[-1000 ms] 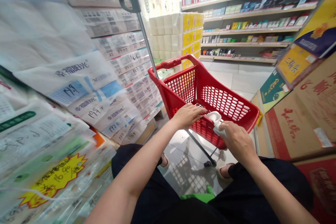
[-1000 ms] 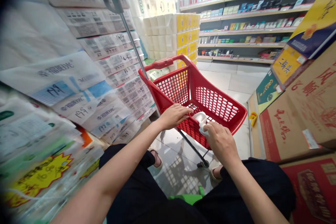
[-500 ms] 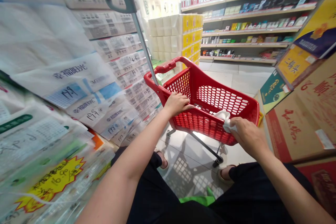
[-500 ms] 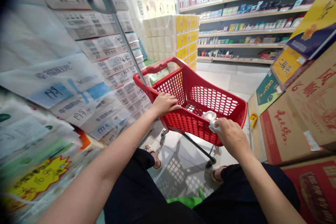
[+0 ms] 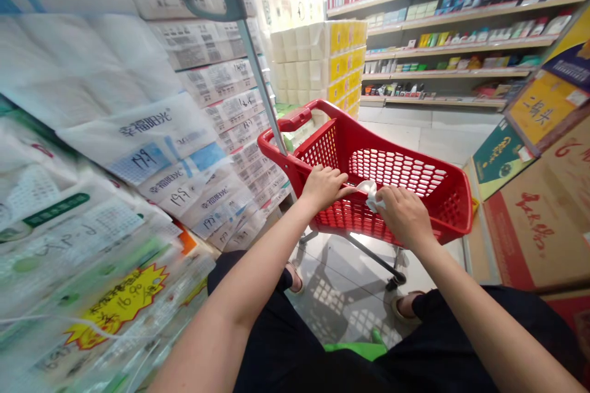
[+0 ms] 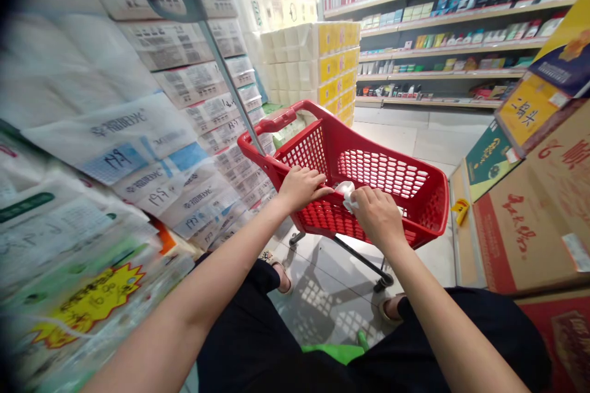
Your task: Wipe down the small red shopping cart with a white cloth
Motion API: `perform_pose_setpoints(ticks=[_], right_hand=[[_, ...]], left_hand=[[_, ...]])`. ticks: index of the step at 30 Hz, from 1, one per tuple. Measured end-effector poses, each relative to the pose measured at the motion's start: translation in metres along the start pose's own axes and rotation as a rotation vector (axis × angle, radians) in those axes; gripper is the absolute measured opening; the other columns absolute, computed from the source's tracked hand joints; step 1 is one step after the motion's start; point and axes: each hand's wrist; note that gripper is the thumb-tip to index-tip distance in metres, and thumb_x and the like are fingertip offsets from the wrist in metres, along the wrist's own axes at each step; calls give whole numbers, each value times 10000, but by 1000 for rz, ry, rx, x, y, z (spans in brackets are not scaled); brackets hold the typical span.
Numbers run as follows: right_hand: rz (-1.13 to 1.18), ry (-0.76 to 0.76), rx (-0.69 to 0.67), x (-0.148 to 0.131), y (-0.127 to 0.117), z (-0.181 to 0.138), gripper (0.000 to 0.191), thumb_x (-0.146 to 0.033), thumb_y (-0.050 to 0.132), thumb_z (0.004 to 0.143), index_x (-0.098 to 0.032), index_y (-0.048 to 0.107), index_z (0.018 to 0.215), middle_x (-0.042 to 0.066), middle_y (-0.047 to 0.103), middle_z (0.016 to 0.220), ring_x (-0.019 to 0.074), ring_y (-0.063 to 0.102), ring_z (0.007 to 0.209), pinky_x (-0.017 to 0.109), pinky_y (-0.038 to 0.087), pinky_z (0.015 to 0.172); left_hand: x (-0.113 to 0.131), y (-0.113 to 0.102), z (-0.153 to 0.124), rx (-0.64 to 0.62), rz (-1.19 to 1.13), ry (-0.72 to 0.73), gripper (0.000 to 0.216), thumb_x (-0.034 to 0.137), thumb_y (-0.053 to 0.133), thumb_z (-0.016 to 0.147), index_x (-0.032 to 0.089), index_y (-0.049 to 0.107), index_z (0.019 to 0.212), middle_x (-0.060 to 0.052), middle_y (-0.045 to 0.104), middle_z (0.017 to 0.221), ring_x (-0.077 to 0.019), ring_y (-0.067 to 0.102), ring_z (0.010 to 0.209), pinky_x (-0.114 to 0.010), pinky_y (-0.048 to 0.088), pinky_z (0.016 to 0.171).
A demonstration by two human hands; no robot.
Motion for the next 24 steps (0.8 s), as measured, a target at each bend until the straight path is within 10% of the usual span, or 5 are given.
perform_pose_setpoints(ticks=[6,14,24], right_hand=[[113,79,-14,28,-1,-6,368,-483,440,955,-217,551,1183,75,674,998,217,619,852,314,376,659],[74,67,-87,62,2,-6,398,-582,431,944,-222,595,988,36,680,949,182,617,817,286,357,634],[130,23,-57,85,7,-10,412,-570,437,937,-214,616,1039,67,676,966,214,601,867,312,368,689]], left_hand=[[5,-22,-11,111,-220,76,256,363,389,1009,231,536,1171,-69,564,1226,-198,554,1107,-338,402,940],[-52,-50,-52,505,-14,-242,252,457,568,912,217,521,973,-88,592,1049,-248,543,1056,-429,400,968],[-85,-71,-50,279,4,-150,416,624,622,818,233,558,945,-56,624,921,-252,577,970,-433,425,971]])
Point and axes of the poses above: each hand's wrist, its own z-axis towards the middle knuckle, its own y-axis out of the palm, x = y × z
